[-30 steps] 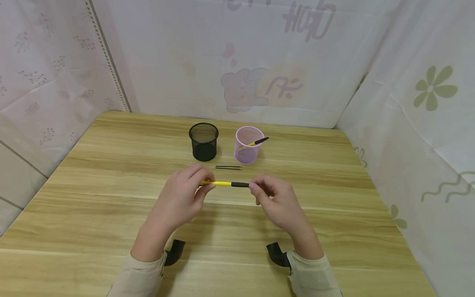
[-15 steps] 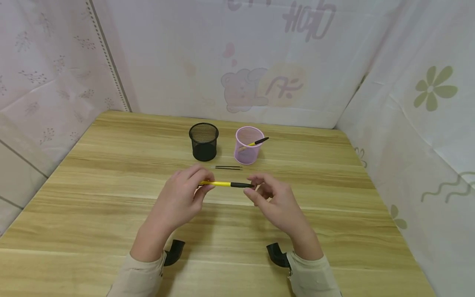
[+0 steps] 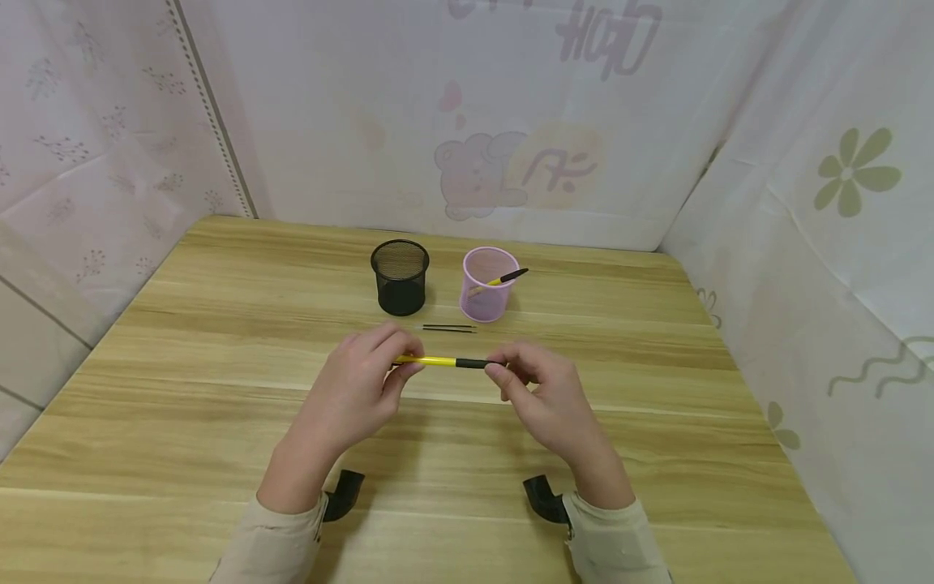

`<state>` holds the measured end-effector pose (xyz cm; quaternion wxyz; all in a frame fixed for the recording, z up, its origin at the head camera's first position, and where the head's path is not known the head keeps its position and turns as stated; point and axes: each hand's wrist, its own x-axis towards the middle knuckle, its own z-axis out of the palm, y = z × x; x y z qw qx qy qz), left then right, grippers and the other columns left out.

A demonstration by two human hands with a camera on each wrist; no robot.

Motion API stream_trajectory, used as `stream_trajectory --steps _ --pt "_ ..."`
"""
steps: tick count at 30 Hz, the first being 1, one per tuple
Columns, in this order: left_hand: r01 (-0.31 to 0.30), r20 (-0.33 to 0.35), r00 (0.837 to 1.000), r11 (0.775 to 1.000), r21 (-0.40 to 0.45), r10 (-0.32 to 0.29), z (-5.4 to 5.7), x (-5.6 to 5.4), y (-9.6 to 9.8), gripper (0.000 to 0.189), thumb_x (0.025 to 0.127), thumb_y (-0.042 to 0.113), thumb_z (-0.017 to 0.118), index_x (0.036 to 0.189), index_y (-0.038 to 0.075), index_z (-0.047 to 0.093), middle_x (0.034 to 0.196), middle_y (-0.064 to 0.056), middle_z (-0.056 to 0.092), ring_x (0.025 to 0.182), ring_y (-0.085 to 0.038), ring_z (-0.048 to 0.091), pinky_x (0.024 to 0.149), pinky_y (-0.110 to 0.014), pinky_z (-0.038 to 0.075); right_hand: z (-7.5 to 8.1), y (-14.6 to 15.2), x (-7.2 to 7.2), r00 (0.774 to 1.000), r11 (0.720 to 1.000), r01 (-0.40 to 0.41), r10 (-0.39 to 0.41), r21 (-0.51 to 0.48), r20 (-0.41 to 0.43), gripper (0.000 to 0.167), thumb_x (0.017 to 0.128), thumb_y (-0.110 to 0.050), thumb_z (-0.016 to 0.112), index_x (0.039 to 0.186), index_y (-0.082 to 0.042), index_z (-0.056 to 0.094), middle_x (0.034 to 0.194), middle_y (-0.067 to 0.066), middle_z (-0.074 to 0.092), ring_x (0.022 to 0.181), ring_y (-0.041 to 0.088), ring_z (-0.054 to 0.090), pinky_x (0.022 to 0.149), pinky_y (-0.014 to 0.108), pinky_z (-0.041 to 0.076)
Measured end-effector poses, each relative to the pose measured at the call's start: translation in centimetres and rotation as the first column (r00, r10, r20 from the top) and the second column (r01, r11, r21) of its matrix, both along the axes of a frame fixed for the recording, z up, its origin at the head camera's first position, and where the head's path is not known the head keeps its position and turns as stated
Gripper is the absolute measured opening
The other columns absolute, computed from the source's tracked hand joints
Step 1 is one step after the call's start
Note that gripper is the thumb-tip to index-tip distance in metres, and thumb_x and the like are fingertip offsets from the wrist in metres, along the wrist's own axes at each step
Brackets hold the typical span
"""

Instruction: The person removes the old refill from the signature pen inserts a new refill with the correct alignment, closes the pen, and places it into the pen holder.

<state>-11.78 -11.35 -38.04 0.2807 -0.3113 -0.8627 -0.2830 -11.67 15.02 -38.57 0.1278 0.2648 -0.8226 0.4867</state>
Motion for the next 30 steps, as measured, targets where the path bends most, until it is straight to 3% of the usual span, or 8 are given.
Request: stream_trajectory --steps 11,16,21,25,30 --pt "0.011 -0.002 1.0 1.0 0.005 -0.011 0.1 -0.03 -0.13 0.018 0.09 0.007 0.085 0.101 0.01 0.071 0.094 0.001 0.071 0.077 -0.015 0.063 0.071 -0.039 0.055 0.28 -0.18 0.09 0.997 0.998 0.012 -0.016 0.061 0.07 0.019 0.108 -0.009 0.062 0.091 -0.01 0.071 0.07 0.003 0.06 0.061 0.005 0.053 0.053 0.024 0.045" --pt "0.008 0.01 1.0 1.0 0.023 -0.008 0.16 -0.17 -0.2 0.019 0.091 0.009 0.084 0.106 0.008 0.073 0.098 0.0 0.072 0.076 -0.015 0.062 0.072 -0.037 0.054 0.15 -0.34 -0.15 1.0 1.0 0.007 -0.007 0.003 -0.016 0.007 0.102 -0.003 0.07 0.104 -0.008 0.073 0.073 0.002 0.064 0.057 0.004 0.053 0.05 0.025 0.044" --pt "0.008 0.023 1.0 0.999 0.032 -0.009 0.19 -0.32 -0.32 0.018 0.094 0.01 0.082 0.11 0.008 0.074 0.102 0.0 0.071 0.078 -0.014 0.062 0.074 -0.037 0.054 0.09 -0.48 -0.53 0.992 0.998 -0.022 0.015 -0.053 -0.122 0.025 0.095 0.006 0.074 0.117 -0.006 0.074 0.077 0.004 0.069 0.055 0.004 0.053 0.047 0.021 0.041" --pt "0.003 0.027 1.0 1.0 0.012 -0.003 0.24 -0.36 -0.4 0.02 0.095 0.01 0.081 0.114 0.007 0.075 0.105 -0.002 0.072 0.078 -0.016 0.063 0.072 -0.036 0.055 0.19 -0.58 -0.67 0.985 0.999 -0.017 0.008 -0.051 -0.172 0.023 0.092 0.008 0.076 0.112 -0.005 0.075 0.07 0.001 0.062 0.055 0.005 0.052 0.049 0.02 0.041" --pt "-0.017 0.066 0.998 0.999 -0.041 0.02 -0.04 -0.39 -0.44 0.013 0.095 0.012 0.081 0.105 0.005 0.078 0.097 -0.003 0.069 0.076 -0.017 0.063 0.073 -0.036 0.055 0.2 -0.71 -0.58 0.983 0.999 0.002 0.005 0.041 -0.183 0.015 0.092 0.003 0.078 0.103 -0.007 0.075 0.078 0.0 0.064 0.064 0.006 0.053 0.055 0.024 0.049"
